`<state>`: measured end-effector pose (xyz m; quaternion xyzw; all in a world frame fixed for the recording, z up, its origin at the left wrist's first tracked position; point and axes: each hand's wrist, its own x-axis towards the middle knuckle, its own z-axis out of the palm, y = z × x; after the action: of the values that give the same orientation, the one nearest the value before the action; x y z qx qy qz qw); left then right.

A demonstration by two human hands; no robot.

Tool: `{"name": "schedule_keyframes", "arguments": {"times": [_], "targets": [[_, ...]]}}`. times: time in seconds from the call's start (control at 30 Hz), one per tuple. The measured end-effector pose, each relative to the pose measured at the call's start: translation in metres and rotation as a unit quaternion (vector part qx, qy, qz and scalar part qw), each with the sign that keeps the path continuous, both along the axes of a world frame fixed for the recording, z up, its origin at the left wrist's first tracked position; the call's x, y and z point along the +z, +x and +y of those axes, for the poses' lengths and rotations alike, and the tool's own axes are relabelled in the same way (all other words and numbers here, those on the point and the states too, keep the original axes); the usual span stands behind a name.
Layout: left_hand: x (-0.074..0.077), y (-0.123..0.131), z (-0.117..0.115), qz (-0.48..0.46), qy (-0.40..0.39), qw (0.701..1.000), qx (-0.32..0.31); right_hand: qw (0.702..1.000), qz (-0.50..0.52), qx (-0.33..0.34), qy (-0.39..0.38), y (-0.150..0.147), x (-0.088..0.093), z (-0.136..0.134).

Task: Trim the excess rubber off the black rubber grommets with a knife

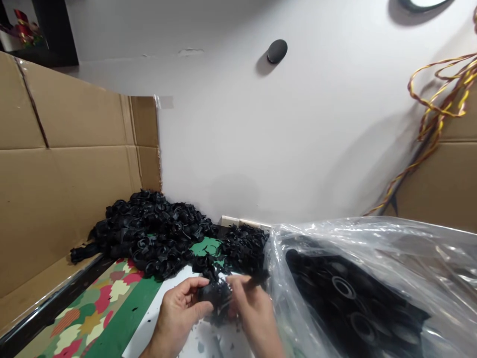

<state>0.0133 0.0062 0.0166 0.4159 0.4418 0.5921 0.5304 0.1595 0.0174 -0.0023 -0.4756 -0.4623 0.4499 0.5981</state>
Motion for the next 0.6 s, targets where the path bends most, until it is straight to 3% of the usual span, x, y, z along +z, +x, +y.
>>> {"name": "schedule_keyframes", "arguments": {"times": [0.07, 0.17, 0.27, 0.4, 0.6], "targets": [[0.001, 0.0, 0.0, 0.008, -0.01, 1.0, 0.001, 0.999, -0.012, -0.034, 0.037, 0.012, 0.005, 0.0], [0.003, 0.0, 0.0, 0.019, -0.028, 0.999, 0.012, 0.999, -0.007, -0.026, 0.039, 0.02, 0.011, -0.005], [0.004, 0.001, 0.0, 0.029, -0.03, 0.999, 0.015, 0.999, 0.015, 0.003, 0.029, 0.014, 0.014, -0.011], [0.005, 0.001, 0.0, 0.039, -0.017, 0.999, 0.016, 0.993, 0.05, 0.062, 0.091, 0.002, 0.012, -0.016], [0.005, 0.001, -0.001, 0.037, -0.007, 0.999, 0.011, 0.987, 0.051, 0.034, 0.148, -0.004, 0.005, -0.016]]}}
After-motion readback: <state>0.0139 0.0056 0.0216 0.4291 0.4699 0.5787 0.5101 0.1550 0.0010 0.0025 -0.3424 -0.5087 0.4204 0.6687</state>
